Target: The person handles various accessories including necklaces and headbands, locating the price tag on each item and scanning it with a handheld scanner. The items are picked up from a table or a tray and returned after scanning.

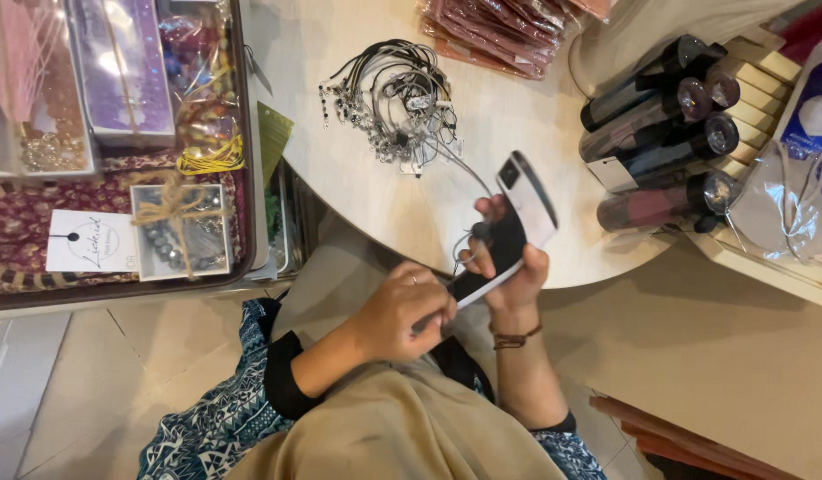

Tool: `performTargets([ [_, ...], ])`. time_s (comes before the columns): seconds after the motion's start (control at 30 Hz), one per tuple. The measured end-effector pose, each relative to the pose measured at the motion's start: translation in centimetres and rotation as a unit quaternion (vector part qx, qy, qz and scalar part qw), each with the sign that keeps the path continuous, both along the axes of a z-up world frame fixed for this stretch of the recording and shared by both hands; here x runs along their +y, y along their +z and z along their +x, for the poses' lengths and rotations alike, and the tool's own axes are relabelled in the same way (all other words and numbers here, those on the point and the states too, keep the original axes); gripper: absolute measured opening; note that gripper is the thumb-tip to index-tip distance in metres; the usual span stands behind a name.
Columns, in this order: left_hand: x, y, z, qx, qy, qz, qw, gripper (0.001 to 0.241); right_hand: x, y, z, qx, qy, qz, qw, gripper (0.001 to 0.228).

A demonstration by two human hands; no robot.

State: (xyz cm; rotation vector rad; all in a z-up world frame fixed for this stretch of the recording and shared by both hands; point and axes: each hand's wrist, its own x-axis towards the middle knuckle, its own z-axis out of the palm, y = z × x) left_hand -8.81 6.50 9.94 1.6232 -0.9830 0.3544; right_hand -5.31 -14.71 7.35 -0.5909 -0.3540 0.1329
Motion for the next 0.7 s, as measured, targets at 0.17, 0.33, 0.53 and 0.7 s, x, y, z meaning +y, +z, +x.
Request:
performTargets([
  [0.17, 0.4, -1.0, 1.7, 0.093, 0.063, -0.04, 0.993, 0.034, -6.0, 6.7, 0.3, -0.114, -0.058, -0.083, 0.988, 0.079],
  [0.33, -1.4, 0.7, 3.3, 0.123, 0.098, 0.015, 0.987, 0.043, -5.8, 17.2, -0.4, -0.23, -0.069, -0.13, 0.962, 0.053],
  [0.53, -5.8, 2.3, 4.1, 0.087, 0.052, 0.037, 0.994, 0.066, -6.0, 21.8, -2.4, -0.241, 0.005, -0.17, 0.956, 0.057],
  [0.7, -7.0, 6.3, 3.7, 0.127, -0.077, 0.01, 0.989, 0.084, -3.4, 24.0, -4.0, -0.186, 0.135, -0.221, 0.948, 0.046],
])
